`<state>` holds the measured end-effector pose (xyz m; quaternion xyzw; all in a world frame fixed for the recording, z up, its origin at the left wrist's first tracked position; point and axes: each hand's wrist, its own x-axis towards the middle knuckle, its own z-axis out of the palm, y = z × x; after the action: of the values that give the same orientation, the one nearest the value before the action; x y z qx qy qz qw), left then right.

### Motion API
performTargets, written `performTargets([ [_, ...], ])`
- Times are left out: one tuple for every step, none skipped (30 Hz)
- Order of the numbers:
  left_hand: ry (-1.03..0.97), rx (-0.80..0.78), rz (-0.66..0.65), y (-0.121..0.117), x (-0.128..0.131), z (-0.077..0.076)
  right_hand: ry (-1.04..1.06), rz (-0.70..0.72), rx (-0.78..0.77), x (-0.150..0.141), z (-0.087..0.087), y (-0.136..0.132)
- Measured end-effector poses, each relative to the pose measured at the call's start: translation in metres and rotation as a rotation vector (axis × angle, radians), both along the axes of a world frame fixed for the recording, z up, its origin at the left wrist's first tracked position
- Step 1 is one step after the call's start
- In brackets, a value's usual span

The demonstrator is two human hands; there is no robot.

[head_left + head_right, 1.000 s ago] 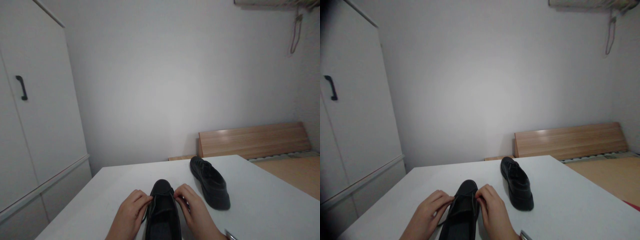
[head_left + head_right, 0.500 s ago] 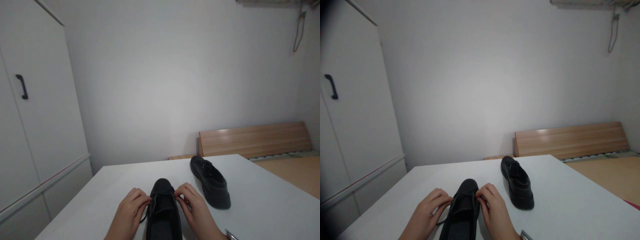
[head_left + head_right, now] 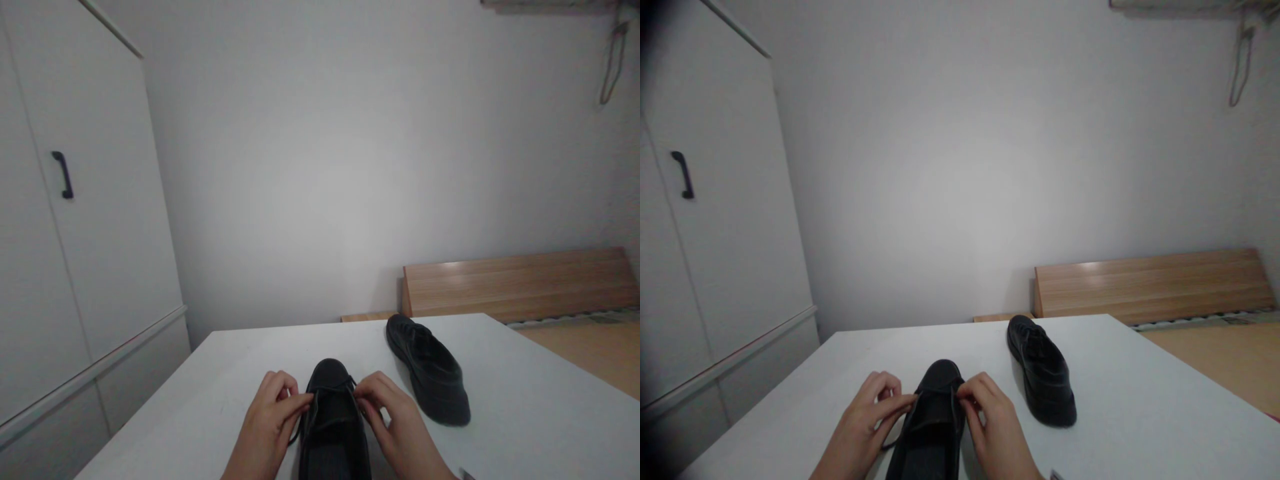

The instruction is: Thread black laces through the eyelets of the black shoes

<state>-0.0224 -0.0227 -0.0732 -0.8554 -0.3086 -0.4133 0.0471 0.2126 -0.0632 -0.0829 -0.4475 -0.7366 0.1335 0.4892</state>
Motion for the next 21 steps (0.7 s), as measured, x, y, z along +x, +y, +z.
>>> performTargets([
  [0.011, 0.011, -0.010, 0.000, 0.000, 0.001, 0.002, -0.003, -0.002, 0.000, 0.000, 0.000],
  [0.018, 0.018, -0.023, 0.000, 0.000, 0.003, 0.003, -0.005, -0.006, 0.000, 0.000, 0.000],
  [0.019, 0.022, -0.034, -0.001, 0.000, 0.004, 0.003, -0.004, -0.013, 0.000, 0.001, 0.000],
  [0.016, 0.018, -0.047, -0.001, 0.000, 0.005, 0.000, 0.001, -0.019, 0.000, 0.003, -0.001],
  [0.007, 0.007, -0.062, 0.000, -0.001, 0.006, -0.007, 0.007, -0.024, -0.001, 0.006, -0.003],
  [-0.005, -0.009, -0.078, 0.000, -0.001, 0.007, -0.015, 0.013, -0.030, -0.001, 0.009, -0.005],
  [-0.016, -0.028, -0.093, 0.000, -0.001, 0.008, -0.022, 0.018, -0.039, -0.002, 0.013, -0.007],
  [-0.023, -0.048, -0.108, 0.001, -0.002, 0.008, -0.029, 0.018, -0.048, -0.003, 0.017, -0.010],
  [-0.025, -0.068, -0.122, 0.002, -0.002, 0.008, -0.036, 0.016, -0.058, -0.004, 0.021, -0.012],
  [-0.020, -0.084, -0.140, 0.004, -0.002, 0.008, -0.048, 0.012, -0.072, -0.004, 0.024, -0.014],
  [-0.008, -0.096, -0.161, 0.005, -0.003, 0.008, -0.067, 0.005, -0.086, -0.005, 0.027, -0.016],
  [0.009, -0.108, -0.186, 0.006, -0.004, 0.009, -0.094, -0.007, -0.096, -0.006, 0.030, -0.017],
  [0.027, -0.119, -0.213, 0.007, -0.004, 0.009, -0.130, -0.019, -0.096, -0.007, 0.032, -0.017],
  [0.048, -0.129, -0.240, 0.008, -0.005, 0.010, -0.175, -0.033, -0.091, -0.008, 0.034, -0.017],
  [0.068, -0.139, -0.262, 0.008, -0.007, 0.011, -0.229, -0.048, -0.087, -0.010, 0.038, -0.017],
  [0.091, -0.148, -0.276, 0.009, -0.008, 0.012, -0.299, -0.067, -0.087, -0.012, 0.042, -0.017],
  [0.113, -0.156, -0.286, 0.009, -0.008, 0.013, -0.391, -0.092, -0.100, -0.014, 0.047, -0.017],
  [0.128, -0.164, -0.282, 0.010, -0.009, 0.014, -0.497, -0.117, -0.127, -0.017, 0.054, -0.018],
  [0.135, -0.173, -0.267, 0.010, -0.009, 0.014, -0.601, -0.144, -0.163, -0.021, 0.061, -0.019],
  [0.137, -0.189, -0.240, 0.010, -0.008, 0.015, -0.692, -0.167, -0.200, -0.025, 0.068, -0.020],
  [0.139, -0.215, -0.204, 0.010, -0.006, 0.015, -0.761, -0.183, -0.228, -0.030, 0.075, -0.022],
])
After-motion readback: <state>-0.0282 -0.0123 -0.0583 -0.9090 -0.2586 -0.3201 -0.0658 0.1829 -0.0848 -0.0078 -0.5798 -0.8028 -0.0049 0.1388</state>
